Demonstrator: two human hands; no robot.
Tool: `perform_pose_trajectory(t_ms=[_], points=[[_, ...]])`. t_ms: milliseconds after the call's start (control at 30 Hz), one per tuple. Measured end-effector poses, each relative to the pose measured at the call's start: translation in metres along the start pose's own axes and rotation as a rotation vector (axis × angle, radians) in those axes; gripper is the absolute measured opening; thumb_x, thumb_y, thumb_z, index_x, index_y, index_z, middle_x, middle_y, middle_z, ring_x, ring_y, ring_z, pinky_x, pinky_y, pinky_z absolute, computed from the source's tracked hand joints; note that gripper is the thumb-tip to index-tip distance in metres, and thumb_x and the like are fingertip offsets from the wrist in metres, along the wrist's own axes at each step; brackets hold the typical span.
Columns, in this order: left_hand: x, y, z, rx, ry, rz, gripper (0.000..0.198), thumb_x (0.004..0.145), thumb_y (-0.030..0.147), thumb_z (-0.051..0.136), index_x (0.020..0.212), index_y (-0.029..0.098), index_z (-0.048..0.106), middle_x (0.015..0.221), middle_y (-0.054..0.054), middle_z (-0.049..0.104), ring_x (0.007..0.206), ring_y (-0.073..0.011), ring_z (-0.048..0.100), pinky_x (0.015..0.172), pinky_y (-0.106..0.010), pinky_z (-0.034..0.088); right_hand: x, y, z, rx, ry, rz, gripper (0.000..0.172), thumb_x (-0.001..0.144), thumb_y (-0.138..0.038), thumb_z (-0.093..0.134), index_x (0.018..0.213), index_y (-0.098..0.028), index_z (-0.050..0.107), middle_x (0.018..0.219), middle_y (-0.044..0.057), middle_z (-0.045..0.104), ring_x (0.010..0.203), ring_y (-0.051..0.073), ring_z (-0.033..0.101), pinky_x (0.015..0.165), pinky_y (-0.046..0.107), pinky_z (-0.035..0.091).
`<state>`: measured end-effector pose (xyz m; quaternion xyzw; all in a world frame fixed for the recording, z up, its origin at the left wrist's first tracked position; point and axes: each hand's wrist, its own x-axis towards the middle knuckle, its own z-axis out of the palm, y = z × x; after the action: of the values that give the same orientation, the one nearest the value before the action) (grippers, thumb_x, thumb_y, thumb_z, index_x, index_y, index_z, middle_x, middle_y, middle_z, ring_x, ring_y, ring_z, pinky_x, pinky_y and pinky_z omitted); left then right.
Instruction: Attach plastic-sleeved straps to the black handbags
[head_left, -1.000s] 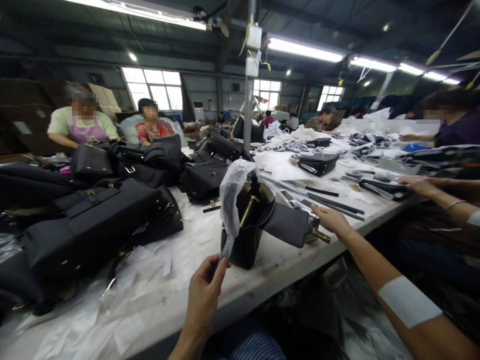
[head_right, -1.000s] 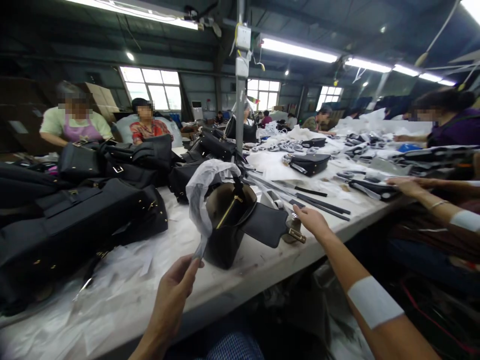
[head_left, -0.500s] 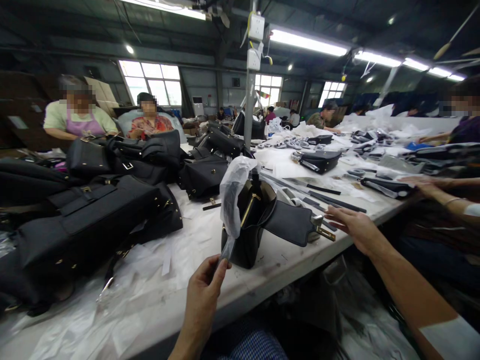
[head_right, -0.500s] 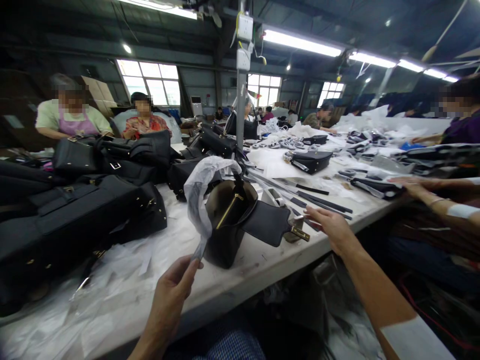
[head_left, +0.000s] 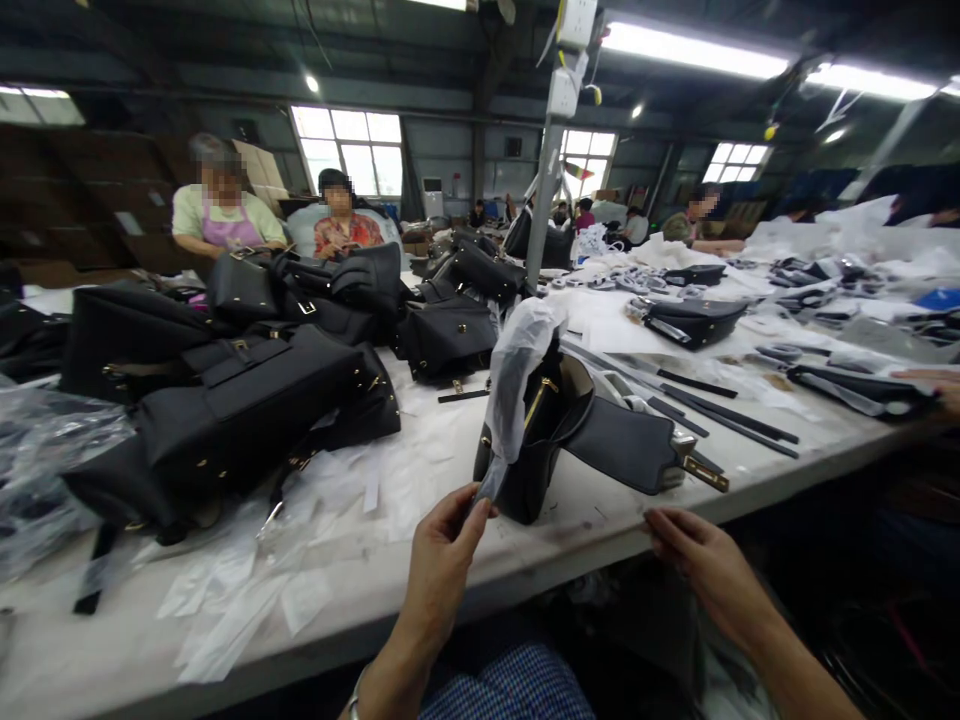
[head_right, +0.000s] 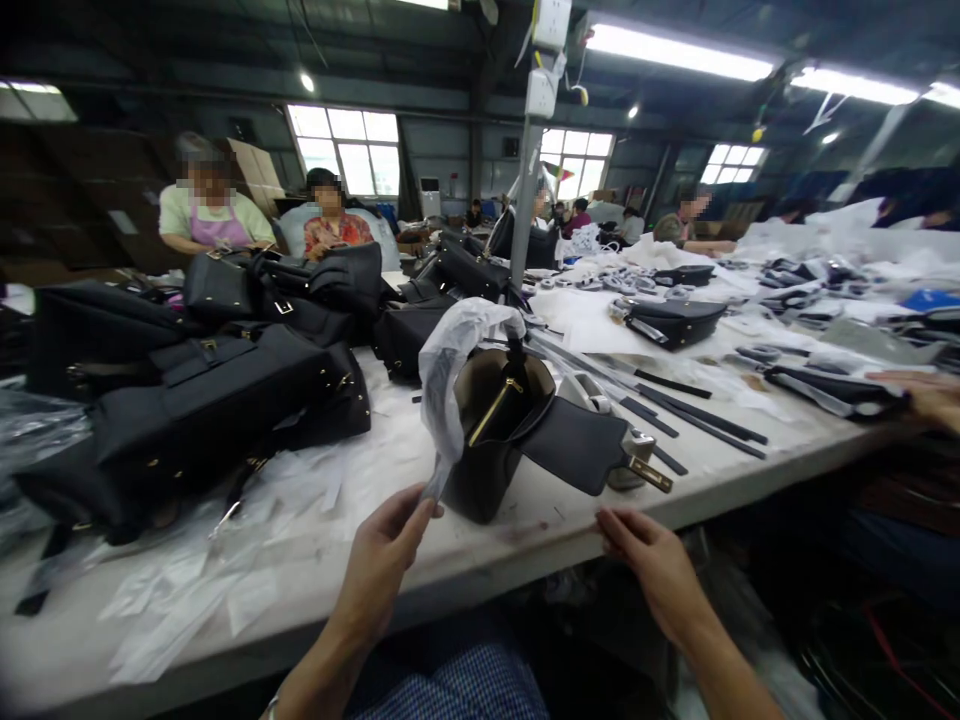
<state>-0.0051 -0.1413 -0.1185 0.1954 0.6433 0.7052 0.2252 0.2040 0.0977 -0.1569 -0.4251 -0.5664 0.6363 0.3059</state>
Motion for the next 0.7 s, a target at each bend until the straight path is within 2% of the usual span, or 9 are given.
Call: perform_pose_trajectory(t_ms=[67,200,300,367,433,533,600,700], points=[[0.001,-0.001,0.002,-0.005,0.003,0.02,0.033,0.083,0.039,0.07,0.106,0.017,0.074,0.089,-0.007,0.076,0.078,-0.0174,0.067,0.071,-0.026,0.052,-0.03,-0.005,0.03,-0.052,-0.239,-0.036,0.033,0.07,-0.045,0.083,0.081,-0.015,0.075,0.074,0.005,0.071,0.06,0.012,0.061,0.057,0.021,0.052],[0.001,-0.005,0.004,0.051,0.038,0.125,0.028,0.084,0.035,0.069,0.104,0.016,0.074,0.094,-0.007,0.077,0.091,-0.021,0.069,0.083,-0.03,0.053,-0.063,-0.032,0.103,-0.036,-0.49,-0.173,0.028,0.083,-0.044,0.073,0.085,-0.016,0.073,0.077,0.005,0.072,0.067,0.014,0.064,0.069,0.024,0.052],[-0.001,-0.008,0.004,0.148,0.081,0.212,0.025,0.085,0.033,0.068,0.103,0.017,0.074,0.098,-0.007,0.077,0.092,-0.022,0.07,0.083,-0.031,0.054,-0.065,-0.053,0.149,-0.047,-0.483,-0.263,0.03,0.082,-0.046,0.072,0.084,-0.016,0.072,0.075,0.004,0.072,0.065,0.014,0.065,0.068,0.025,0.052],[-0.003,-0.009,0.004,0.199,0.108,0.28,0.023,0.086,0.03,0.067,0.104,0.018,0.074,0.101,-0.007,0.077,0.093,-0.0218,0.071,0.085,-0.031,0.054,-0.063,-0.062,0.169,-0.118,-0.431,-0.291,0.033,0.08,-0.049,0.072,0.08,-0.016,0.072,0.071,0.004,0.072,0.062,0.015,0.064,0.063,0.025,0.051],[-0.005,-0.01,0.004,0.241,0.121,0.362,0.021,0.088,0.026,0.065,0.105,0.02,0.074,0.102,-0.006,0.077,0.094,-0.0207,0.071,0.085,-0.03,0.054,-0.062,-0.067,0.18,-0.24,-0.361,-0.322,0.034,0.081,-0.05,0.07,0.074,-0.016,0.071,0.065,0.004,0.071,0.057,0.015,0.063,0.058,0.025,0.049],[-0.008,-0.009,0.004,0.291,0.121,0.451,0.019,0.089,0.023,0.063,0.105,0.021,0.074,0.098,-0.005,0.077,0.089,-0.0185,0.071,0.082,-0.027,0.054,-0.062,-0.071,0.181,-0.419,-0.288,-0.365,0.037,0.083,-0.051,0.066,0.068,-0.018,0.07,0.061,0.003,0.07,0.054,0.015,0.062,0.056,0.025,0.047],[-0.009,-0.008,0.004,0.29,0.118,0.46,0.019,0.089,0.023,0.063,0.104,0.021,0.074,0.097,-0.005,0.077,0.087,-0.0181,0.071,0.081,-0.027,0.054,-0.062,-0.073,0.178,-0.462,-0.294,-0.351,0.037,0.083,-0.052,0.066,0.068,-0.018,0.07,0.062,0.003,0.071,0.054,0.015,0.063,0.056,0.025,0.048],[-0.009,-0.007,0.003,0.238,0.119,0.39,0.018,0.088,0.025,0.064,0.103,0.02,0.074,0.096,-0.005,0.077,0.087,-0.019,0.071,0.08,-0.027,0.054,-0.059,-0.072,0.173,-0.472,-0.324,-0.304,0.036,0.08,-0.052,0.068,0.068,-0.018,0.07,0.062,0.003,0.071,0.053,0.015,0.063,0.055,0.024,0.048]])
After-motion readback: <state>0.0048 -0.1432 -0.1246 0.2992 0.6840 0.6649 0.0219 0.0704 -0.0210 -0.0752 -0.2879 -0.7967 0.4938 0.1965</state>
